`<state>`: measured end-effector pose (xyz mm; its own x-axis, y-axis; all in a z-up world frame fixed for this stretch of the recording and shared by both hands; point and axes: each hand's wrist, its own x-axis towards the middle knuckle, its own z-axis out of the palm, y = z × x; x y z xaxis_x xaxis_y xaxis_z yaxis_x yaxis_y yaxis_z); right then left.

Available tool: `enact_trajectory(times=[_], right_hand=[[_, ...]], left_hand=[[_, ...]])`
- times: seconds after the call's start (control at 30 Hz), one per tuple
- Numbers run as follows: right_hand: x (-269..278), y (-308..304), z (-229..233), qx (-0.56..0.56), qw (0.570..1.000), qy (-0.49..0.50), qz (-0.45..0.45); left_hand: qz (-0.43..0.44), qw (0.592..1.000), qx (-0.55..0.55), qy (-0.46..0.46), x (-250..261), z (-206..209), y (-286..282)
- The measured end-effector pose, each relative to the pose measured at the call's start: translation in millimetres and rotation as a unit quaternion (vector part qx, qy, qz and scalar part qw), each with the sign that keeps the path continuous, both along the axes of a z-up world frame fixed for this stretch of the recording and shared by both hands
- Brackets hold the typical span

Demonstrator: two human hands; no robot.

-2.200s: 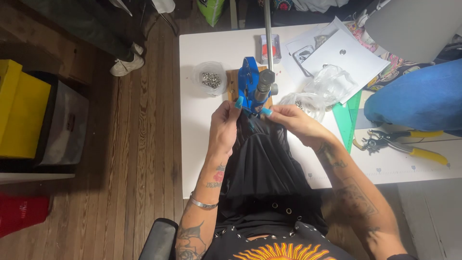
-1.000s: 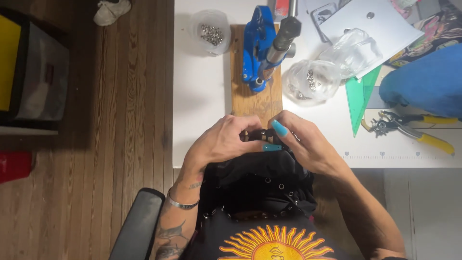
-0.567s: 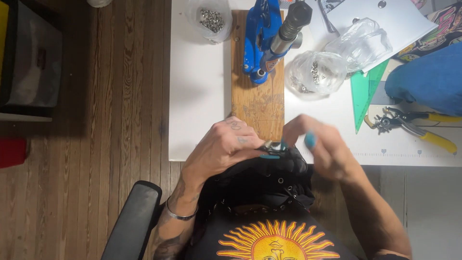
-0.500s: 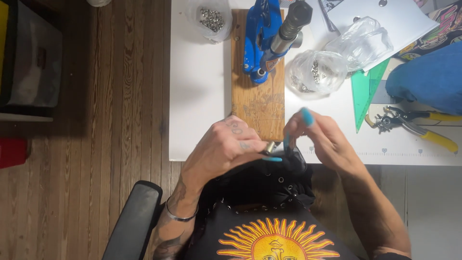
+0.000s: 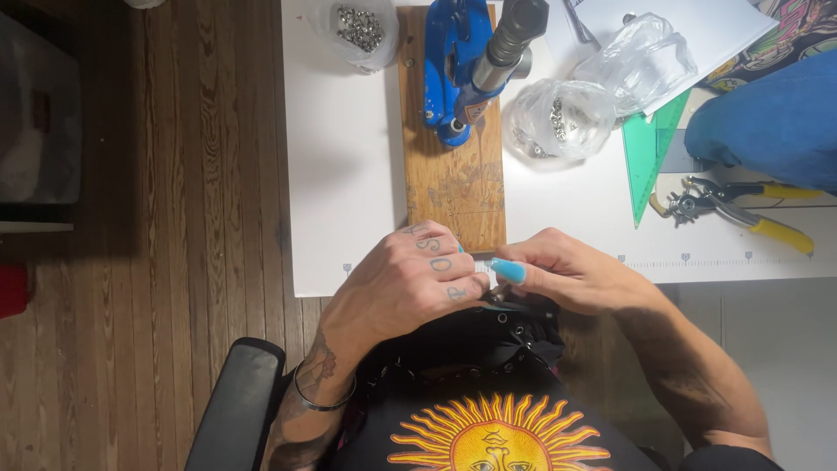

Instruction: Installing metal grommets onto a black fabric item using a manual hand press

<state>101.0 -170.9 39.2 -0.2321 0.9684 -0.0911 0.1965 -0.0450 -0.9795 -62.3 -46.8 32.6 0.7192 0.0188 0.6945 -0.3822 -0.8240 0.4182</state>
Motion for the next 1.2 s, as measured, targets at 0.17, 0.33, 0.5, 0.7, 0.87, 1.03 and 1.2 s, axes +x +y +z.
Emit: enact_trajectory(times=[0.17, 0.33, 0.5, 0.7, 0.87, 1.03, 1.2], right_hand=[[-5, -5, 1, -0.057, 0.997, 0.047, -0.001], [-7, -5, 18, -0.053, 0.998, -0.02, -0.03], [-8, -9, 24, -0.025, 0.997, -0.077, -0.006], [-11, -9, 22, 0.022, 0.997, -0.069, 0.013], [-24, -12, 16, 0.075, 0.995, -0.067, 0.014], [-41, -1, 32, 0.232, 0.969, -0.087, 0.014], [-50, -3, 17, 0.367, 0.917, -0.156, 0.009]], left_hand=[[0.007, 1.0, 0.028, -0.01, 1, -1, -2], [-0.022, 0.999, -0.026, 0.024, -1, 5, -1], [-0.027, 0.999, -0.033, 0.033, -4, 7, -5], [-0.058, 0.996, -0.066, 0.005, -8, 8, -7], [-0.131, 0.979, -0.157, -0.001, -14, 4, -7], [-0.24, 0.938, -0.251, -0.014, -19, -4, -4], [-0.296, 0.893, -0.337, -0.018, -18, -27, -13]])
